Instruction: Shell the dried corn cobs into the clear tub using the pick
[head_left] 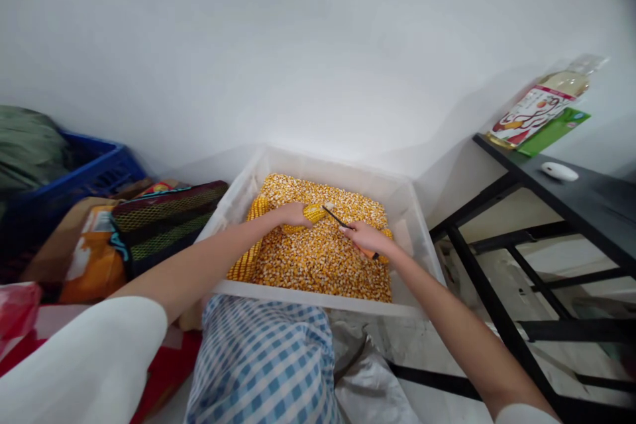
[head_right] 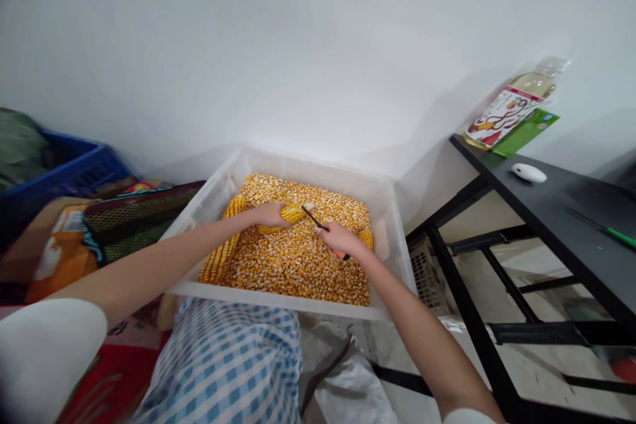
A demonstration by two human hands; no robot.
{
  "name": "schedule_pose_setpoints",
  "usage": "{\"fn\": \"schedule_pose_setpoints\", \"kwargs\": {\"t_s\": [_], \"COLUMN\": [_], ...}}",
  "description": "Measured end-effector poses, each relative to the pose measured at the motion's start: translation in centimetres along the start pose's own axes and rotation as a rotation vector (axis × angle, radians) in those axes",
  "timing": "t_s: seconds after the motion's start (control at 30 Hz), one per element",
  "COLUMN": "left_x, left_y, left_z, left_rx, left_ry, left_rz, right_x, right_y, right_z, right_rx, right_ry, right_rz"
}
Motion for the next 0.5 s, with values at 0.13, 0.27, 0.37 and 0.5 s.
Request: {"fn": "schedule_pose_setpoints", "kwargs": {"t_s": [0.13, 0.27, 0.37, 0.5], "left_x": [0.2, 0.3, 0.2, 0.1], "left_y": [0.4, 0.3, 0.2, 0.1], "left_z": [-0.1, 0.0, 0.1, 0.1], "left_rx": [0.041, 0.073, 0.072, 0.059], "left_ry": [0.005, 0.006, -0.005, -0.008], "left_rz": [0.055, 0.048, 0.029, 0.030], "right_x": [-1.3, -1.8, -1.7, -1.4], "right_y": [1.1, 1.5, 1.8, 2.0], "right_z": [-1.7, -2.3, -2.2, -2.3], "right_rx": [0.082, 0.040, 0.053, 0.046], "right_ry": [-0.117, -0.110, -0.107, -0.113], "right_rz": [0.071, 0.070, 0.081, 0.067]}}
Point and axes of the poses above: each hand's wrist, its own x-axis towards the middle knuckle, its own z-axis out of the palm, y = z × x, the point moved 10 cm from there along x, towards the middle knuckle, and after that the axes turned 5 degrees about x, right-handed, at the moved point
